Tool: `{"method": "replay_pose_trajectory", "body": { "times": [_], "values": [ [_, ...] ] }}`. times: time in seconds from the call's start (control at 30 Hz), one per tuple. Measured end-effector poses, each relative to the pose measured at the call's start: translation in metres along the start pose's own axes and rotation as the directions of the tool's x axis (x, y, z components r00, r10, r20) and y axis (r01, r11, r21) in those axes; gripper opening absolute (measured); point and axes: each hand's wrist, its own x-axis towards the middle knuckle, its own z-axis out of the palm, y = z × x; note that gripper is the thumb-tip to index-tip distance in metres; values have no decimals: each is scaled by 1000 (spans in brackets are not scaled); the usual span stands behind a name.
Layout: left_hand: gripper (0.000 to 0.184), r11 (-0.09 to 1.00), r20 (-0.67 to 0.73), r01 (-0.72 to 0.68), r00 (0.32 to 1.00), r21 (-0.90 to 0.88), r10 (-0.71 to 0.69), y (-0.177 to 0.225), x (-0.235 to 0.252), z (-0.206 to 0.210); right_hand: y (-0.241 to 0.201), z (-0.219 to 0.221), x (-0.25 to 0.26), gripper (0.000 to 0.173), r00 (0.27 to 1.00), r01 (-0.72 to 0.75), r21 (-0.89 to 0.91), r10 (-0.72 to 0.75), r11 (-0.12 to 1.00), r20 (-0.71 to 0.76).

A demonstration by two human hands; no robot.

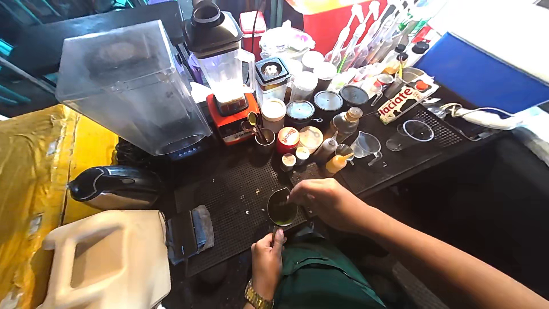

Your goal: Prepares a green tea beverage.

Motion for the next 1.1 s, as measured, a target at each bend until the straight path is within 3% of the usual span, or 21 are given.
{"method": "replay_pose_trajectory", "body": {
  "times": [0.07,0.17,0.3,0.4,0.47,0.6,0.8,0.9,1.1],
  "values": [
    [34,1000,0,-15,1000,-3,15,0,-1,-2,-3,-6,-1,10,1000,-8,-63,8,998,3],
    [34,1000,7,-19,1000,7,19,-1,-1,1,2,-7,3,12,992,31,-114,-44,993,-115],
    [35,1000,-1,-6,1000,-29,6,2,-1,0,-5,-2,-6,13,996,48,20,-50,999,70],
    [35,1000,3,-14,1000,7,14,-2,-3,2,-3,-9,-4,12,998,28,-140,-35,990,-50],
    [36,1000,-1,-29,1000,1,29,-4,-3,4,-2,-3,-2,12,993,53,-111,-64,992,-99],
    [33,994,-83,-82,994,-67,76,-6,0,8,-10,7,-17,16,993,95,8,-96,995,71],
    [32,947,-248,-292,935,-132,254,-11,7,20,-15,-10,-8,13,966,123,-209,-166,970,-197],
    [32,912,-294,-368,905,-182,307,-2,15,20,-21,5,-4,12,915,227,-195,-277,954,-293],
    [35,869,-378,-480,831,-117,408,24,26,17,-23,23,-15,13,864,369,-121,-389,921,-321]
  ]
}}
